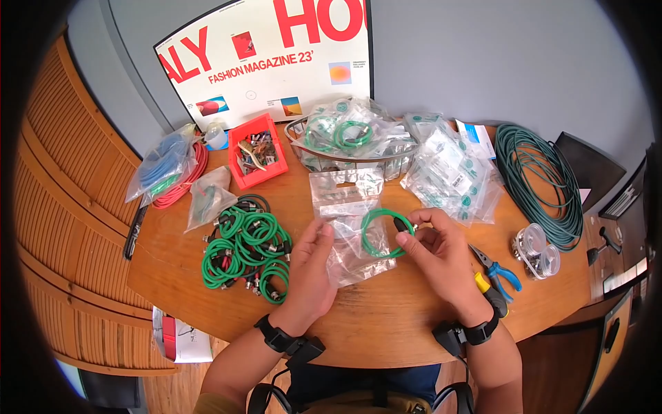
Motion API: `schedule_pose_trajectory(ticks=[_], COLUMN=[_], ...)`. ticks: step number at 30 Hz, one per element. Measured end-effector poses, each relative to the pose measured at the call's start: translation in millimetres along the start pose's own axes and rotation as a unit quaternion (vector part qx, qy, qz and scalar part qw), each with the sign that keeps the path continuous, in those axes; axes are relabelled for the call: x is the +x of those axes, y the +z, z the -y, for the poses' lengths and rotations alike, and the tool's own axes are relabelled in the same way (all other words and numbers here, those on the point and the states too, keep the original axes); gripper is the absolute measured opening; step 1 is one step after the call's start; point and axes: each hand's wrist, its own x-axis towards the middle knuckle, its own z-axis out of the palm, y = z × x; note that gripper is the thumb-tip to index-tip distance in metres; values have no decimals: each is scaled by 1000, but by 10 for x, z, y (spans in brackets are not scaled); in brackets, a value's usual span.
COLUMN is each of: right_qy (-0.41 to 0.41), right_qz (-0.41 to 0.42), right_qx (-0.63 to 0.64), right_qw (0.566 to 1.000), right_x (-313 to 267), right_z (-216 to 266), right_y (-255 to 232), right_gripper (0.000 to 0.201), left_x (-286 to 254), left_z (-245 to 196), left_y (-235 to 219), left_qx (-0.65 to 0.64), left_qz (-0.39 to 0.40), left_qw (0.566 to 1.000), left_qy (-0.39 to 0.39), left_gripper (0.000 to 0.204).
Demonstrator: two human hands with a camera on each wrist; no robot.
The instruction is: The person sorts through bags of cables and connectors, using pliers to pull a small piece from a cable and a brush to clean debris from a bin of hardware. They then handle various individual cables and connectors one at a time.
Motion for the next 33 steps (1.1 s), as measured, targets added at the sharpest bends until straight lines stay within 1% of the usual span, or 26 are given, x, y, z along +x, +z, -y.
schedule_pose_trajectory(ticks=[2,4,8,10,14,16,20,22,26,28,32,33], right_qy=[0,-33,-36,-42,-41,-58,-51,-55,-37,-43,-33,-40], right_qz=[-6,-19,-13,-16,-22,-19,9,51,75,99,87,72], right_qx=[18,13,0,-43,-63,-115,-74,-48,-17,-20,-13,-59], right_qw=[1000,999,999,998,997,992,996,996,996,994,996,995], right_x=[-4,4,-15,-24,-36,-47,-69,-71,-57,-43,-33,-32], right_z=[3,1,24,30,33,16,81,99,132,112,74,30], right_y=[9,26,43,48,69,72,100,94,66,47,56,28], right_gripper=[31,31,28,26,26,29,34,37,34,31,32,31], left_x=[0,-16,-8,-24,-31,-16,-24,-39,-27,-33,-34,-31], left_z=[-5,-26,4,-14,0,13,-1,-26,-29,-56,-74,-51], left_y=[12,36,-7,85,77,60,60,66,11,25,42,35], left_qx=[9,-17,2,13,37,30,20,8,3,-55,-71,-66], left_qz=[-2,21,35,51,54,55,67,60,52,49,59,58], left_qw=[1000,1000,999,998,996,997,996,995,995,990,989,989], left_qy=[1,-8,-29,-42,-58,-54,-61,-77,-90,-121,-118,-116], left_gripper=[31,33,36,36,38,39,39,40,40,37,38,38])
